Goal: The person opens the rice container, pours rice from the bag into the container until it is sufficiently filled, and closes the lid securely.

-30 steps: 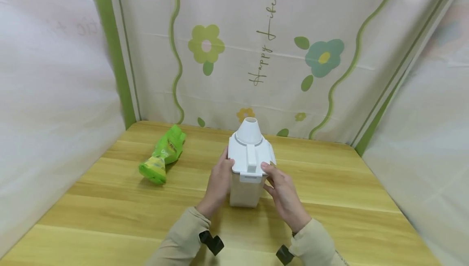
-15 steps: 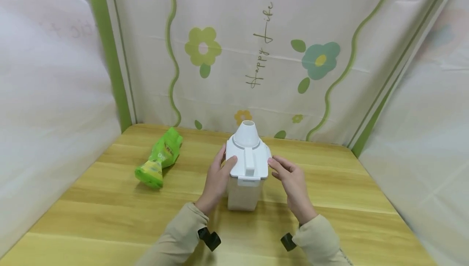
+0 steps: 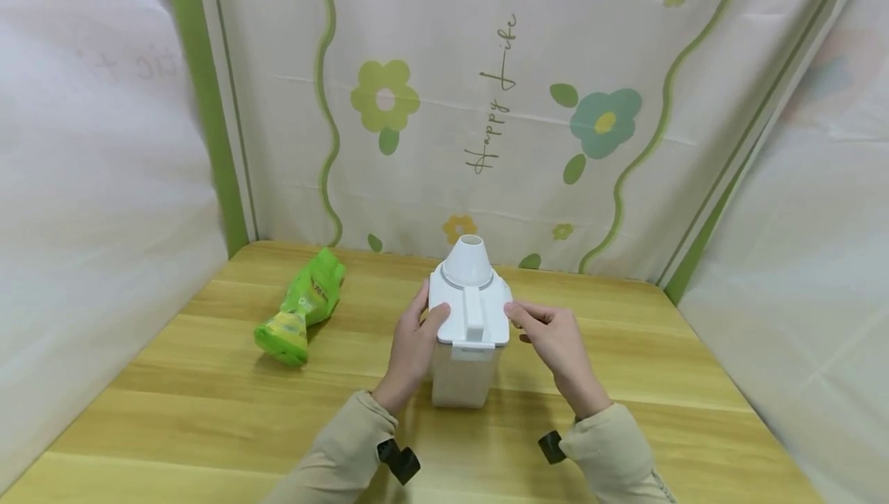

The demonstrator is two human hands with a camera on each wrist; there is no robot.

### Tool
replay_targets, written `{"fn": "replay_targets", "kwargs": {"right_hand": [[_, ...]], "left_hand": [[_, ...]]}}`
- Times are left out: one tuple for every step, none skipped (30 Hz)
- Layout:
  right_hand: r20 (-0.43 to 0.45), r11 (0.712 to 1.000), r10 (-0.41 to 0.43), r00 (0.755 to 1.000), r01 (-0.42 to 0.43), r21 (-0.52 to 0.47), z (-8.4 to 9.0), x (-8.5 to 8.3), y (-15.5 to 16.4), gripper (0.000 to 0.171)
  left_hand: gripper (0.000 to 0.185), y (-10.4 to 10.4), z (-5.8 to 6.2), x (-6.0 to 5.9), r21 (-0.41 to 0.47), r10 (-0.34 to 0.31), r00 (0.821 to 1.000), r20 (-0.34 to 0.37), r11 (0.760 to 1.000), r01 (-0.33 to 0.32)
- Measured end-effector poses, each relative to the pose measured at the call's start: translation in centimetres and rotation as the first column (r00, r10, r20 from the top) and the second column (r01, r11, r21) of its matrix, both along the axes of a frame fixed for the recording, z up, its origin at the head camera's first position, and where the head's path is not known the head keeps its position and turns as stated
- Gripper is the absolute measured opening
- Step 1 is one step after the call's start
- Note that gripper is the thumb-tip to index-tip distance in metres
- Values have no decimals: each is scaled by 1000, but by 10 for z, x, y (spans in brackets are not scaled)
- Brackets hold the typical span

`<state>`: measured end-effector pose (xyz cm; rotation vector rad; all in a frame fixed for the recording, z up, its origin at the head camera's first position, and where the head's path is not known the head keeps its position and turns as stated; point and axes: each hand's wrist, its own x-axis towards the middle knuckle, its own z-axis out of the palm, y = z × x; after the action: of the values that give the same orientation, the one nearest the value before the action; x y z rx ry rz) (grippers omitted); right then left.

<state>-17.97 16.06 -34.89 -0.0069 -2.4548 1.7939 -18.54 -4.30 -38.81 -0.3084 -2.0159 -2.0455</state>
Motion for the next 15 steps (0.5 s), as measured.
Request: {"fn": "replay_targets", "kwargs": {"right_hand": [[2, 1000, 3, 1000, -3, -2, 0, -1, 0, 42], [3, 1000, 6, 1000, -6, -4, 0, -1, 0, 42], [5, 1000, 6, 1000, -6, -4, 0, -2, -1, 42], [5, 1000, 5, 1000, -5, -3, 0, -2, -1, 42], [5, 1000, 2, 1000, -2, -4, 0, -2, -1, 42], [4, 1000, 0, 1000, 0, -5, 0, -3, 0, 41], [6, 1000, -1, 1000, 1, -4, 1, -3, 0, 41], [7, 1000, -3, 1000, 3, -2, 1, -3, 0, 41], [7, 1000, -3, 1000, 3, 0, 1, -4, 0, 40], [7, 1000, -2, 1000, 2, 2, 2, -4, 0, 40], [8, 1000, -1, 1000, 0, 5, 2, -4, -1, 40], [9, 1000, 1, 1000, -1, 10, 2, -4, -1, 40], [10, 1000, 5, 1000, -6, 12, 3, -4, 0, 39], [11, 1000, 11, 1000, -11, 13, 3, -5, 0, 38], [12, 1000, 18, 1000, -18, 11, 3, -5, 0, 38]], "left_hand": [[62, 0, -1, 0, 3, 2, 1000, -2, 1000, -2], [62, 0, -1, 0, 5, 4, 1000, -4, 1000, -4], [62, -1, -2, 0, 8, 3, 1000, -5, 1000, -3], [61, -1, -2, 0, 13, 1, 1000, -8, 1000, 0], [61, -1, -2, -1, 15, -3, 1000, -9, 1000, 3], [61, 0, -2, -1, 17, -3, 1000, -6, 1000, 3], [61, 0, -2, -1, 17, -3, 1000, -7, 1000, 3], [61, 0, -2, -1, 18, -3, 1000, -10, 1000, 3], [60, 0, -2, -1, 19, -1, 1000, -12, 1000, 1], [60, 0, -3, -1, 18, 0, 1000, -14, 1000, 0], [60, 0, -3, -1, 16, 2, 1000, -11, 1000, -1], [60, 0, -3, -1, 15, 0, 1000, -13, 1000, 0], [60, 0, -3, -2, 12, 1, 1000, -11, 1000, 0], [60, 0, -3, -2, 8, 1, 1000, -10, 1000, -1], [60, 0, -3, -2, 4, 3, 1000, -8, 1000, -3]]}}
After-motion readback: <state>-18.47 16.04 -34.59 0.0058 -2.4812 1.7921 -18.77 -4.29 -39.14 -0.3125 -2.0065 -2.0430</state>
